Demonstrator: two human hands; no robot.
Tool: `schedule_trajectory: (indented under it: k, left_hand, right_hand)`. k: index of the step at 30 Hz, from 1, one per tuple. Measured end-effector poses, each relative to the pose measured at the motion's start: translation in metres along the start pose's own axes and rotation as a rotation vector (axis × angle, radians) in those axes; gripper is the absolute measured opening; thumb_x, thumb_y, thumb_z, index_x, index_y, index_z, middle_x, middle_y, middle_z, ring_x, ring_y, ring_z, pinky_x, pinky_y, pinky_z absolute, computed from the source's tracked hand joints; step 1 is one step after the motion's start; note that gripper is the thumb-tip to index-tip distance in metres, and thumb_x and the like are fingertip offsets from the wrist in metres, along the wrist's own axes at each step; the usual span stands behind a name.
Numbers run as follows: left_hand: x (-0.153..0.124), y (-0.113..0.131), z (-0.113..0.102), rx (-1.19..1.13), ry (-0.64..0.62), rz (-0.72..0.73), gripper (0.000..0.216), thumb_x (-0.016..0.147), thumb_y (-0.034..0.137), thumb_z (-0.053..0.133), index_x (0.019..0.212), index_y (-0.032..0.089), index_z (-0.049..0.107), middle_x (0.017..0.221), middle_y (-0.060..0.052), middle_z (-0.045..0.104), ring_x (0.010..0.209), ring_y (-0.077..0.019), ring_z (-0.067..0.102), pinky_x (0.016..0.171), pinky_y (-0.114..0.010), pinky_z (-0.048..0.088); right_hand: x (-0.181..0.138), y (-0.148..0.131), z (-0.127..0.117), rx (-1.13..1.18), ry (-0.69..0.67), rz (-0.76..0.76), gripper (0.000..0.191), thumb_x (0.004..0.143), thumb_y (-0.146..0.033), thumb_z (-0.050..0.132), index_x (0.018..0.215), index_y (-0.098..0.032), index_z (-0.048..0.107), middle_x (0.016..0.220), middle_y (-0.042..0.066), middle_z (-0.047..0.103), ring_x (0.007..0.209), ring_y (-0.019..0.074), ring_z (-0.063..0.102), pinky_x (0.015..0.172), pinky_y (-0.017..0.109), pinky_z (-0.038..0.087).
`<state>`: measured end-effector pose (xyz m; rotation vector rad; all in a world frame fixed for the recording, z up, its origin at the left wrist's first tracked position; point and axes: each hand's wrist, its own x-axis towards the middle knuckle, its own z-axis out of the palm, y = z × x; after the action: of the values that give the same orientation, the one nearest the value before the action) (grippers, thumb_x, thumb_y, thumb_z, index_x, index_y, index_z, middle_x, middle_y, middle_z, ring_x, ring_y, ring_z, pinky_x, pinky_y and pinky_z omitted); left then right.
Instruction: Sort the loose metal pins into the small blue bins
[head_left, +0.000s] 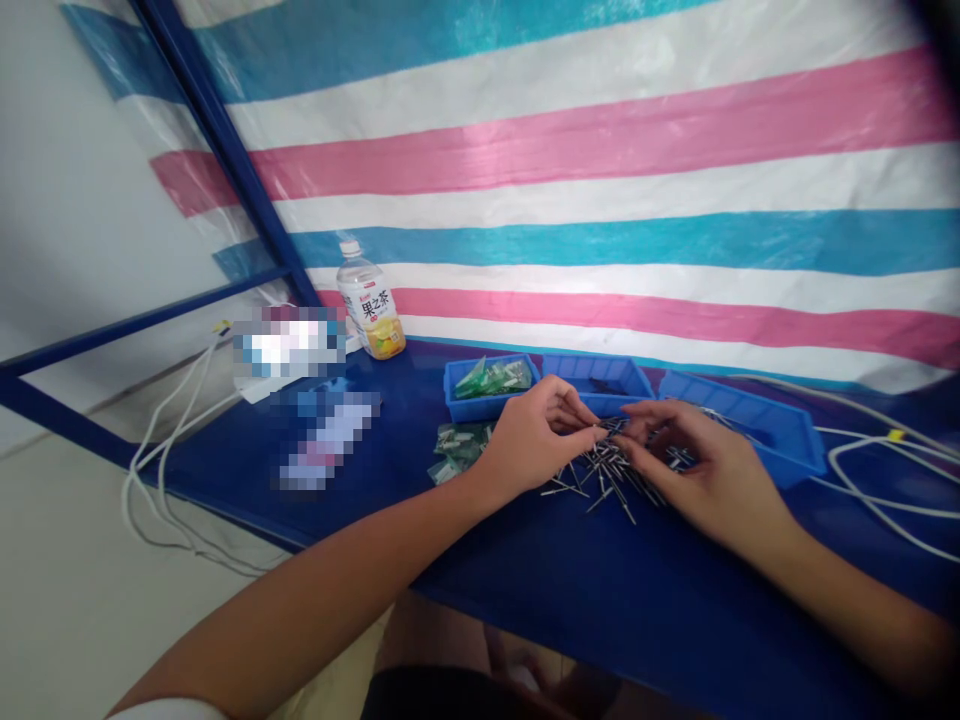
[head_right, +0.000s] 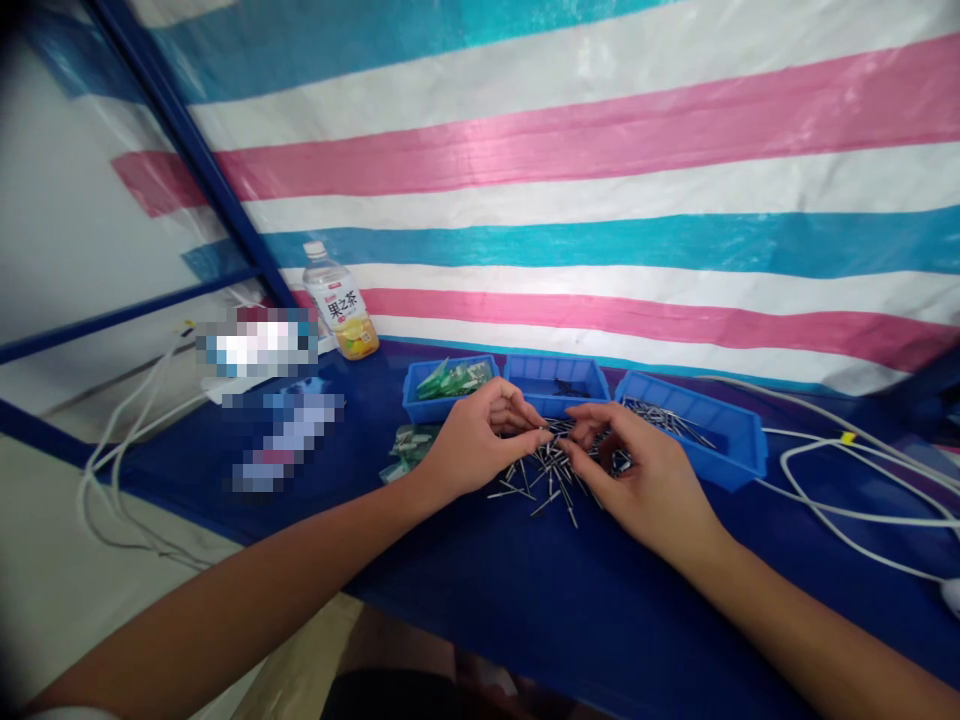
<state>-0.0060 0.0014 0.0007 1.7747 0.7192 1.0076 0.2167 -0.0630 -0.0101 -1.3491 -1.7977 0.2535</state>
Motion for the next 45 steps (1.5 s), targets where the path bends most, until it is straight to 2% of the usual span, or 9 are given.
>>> schedule_trajectory:
  k: [3,7,19,23,28,32,35,41,45]
  left_hand:
    - [0.001,0.0,-0.002,0.073,-0.016,0.004,0.025,0.088,0.03,0.082,0.1,0.02,0.062,0.102,-0.008,0.08,0.092,-0.0211,0.078,0.088,-0.04,0.066]
    - [0.003,-0.003,-0.001,0.044,-0.035,0.016,0.023,0.086,0.022,0.082,0.105,0.019,0.068,0.104,-0.009,0.081,0.092,-0.0201,0.079,0.09,-0.039,0.066]
    - [0.001,-0.005,0.001,-0.021,-0.086,0.064,0.03,0.091,0.021,0.078,0.12,0.018,0.068,0.115,-0.012,0.08,0.102,-0.021,0.08,0.098,-0.039,0.065]
    - [0.001,-0.003,-0.001,0.055,-0.054,0.077,0.05,0.092,0.025,0.077,0.139,0.022,0.059,0.125,-0.012,0.078,0.103,-0.0221,0.08,0.095,-0.04,0.065]
    - [0.002,-0.006,-0.004,0.473,-0.136,0.168,0.032,0.098,0.032,0.07,0.127,0.02,0.07,0.127,-0.012,0.078,0.119,-0.0288,0.073,0.107,-0.048,0.057]
    - [0.001,-0.012,-0.004,0.658,-0.206,0.173,0.042,0.099,0.039,0.068,0.135,0.016,0.069,0.137,-0.013,0.074,0.125,-0.0329,0.069,0.111,-0.052,0.053]
    - [0.001,-0.017,-0.004,0.716,-0.231,0.177,0.042,0.099,0.037,0.068,0.135,0.015,0.071,0.135,-0.013,0.075,0.122,-0.0334,0.07,0.108,-0.052,0.054]
    - [0.004,-0.018,-0.006,0.754,-0.253,0.205,0.031,0.098,0.031,0.068,0.125,0.018,0.076,0.122,-0.011,0.081,0.11,-0.0304,0.074,0.1,-0.048,0.057]
    - [0.004,-0.019,-0.006,0.703,-0.244,0.203,0.027,0.096,0.026,0.069,0.121,0.019,0.077,0.12,-0.009,0.082,0.111,-0.0291,0.075,0.1,-0.047,0.058]
  right_hand:
    - [0.001,-0.003,-0.002,-0.017,-0.007,-0.027,0.026,0.098,-0.04,0.07,0.122,-0.028,0.07,0.104,0.005,0.075,0.078,0.0196,0.069,0.06,0.031,0.056]
    - [0.003,-0.004,-0.003,-0.047,-0.106,-0.086,0.017,0.103,-0.037,0.062,0.11,-0.028,0.076,0.103,0.006,0.076,0.083,0.0209,0.071,0.06,0.03,0.054]
    - [0.004,-0.004,-0.001,-0.034,-0.222,-0.104,0.022,0.105,-0.038,0.057,0.104,-0.027,0.077,0.097,0.006,0.077,0.079,0.0211,0.071,0.065,0.034,0.056]
    - [0.003,0.001,-0.001,0.001,-0.205,0.012,0.024,0.104,-0.042,0.058,0.108,-0.026,0.076,0.091,0.005,0.075,0.072,0.0191,0.067,0.056,0.031,0.05]
    - [0.005,0.008,-0.002,0.162,-0.115,0.216,0.029,0.101,-0.052,0.063,0.107,-0.026,0.075,0.097,0.005,0.077,0.084,0.0208,0.069,0.068,0.03,0.055]
    - [0.01,0.006,-0.003,0.358,-0.068,0.377,0.04,0.097,-0.062,0.066,0.097,-0.022,0.072,0.076,0.002,0.067,0.06,0.0138,0.056,0.051,0.024,0.045]
    - [0.012,0.009,-0.002,0.483,-0.053,0.451,0.04,0.095,-0.062,0.069,0.095,-0.022,0.069,0.07,-0.001,0.063,0.054,0.011,0.049,0.046,0.022,0.039]
    - [0.008,0.017,0.001,0.609,-0.054,0.527,0.036,0.095,-0.058,0.072,0.094,-0.023,0.068,0.069,-0.002,0.062,0.054,0.0108,0.049,0.046,0.021,0.039]
    - [0.01,0.011,0.002,0.733,0.023,0.56,0.033,0.092,-0.055,0.077,0.1,-0.024,0.068,0.07,-0.002,0.062,0.053,0.0102,0.048,0.043,0.02,0.035]
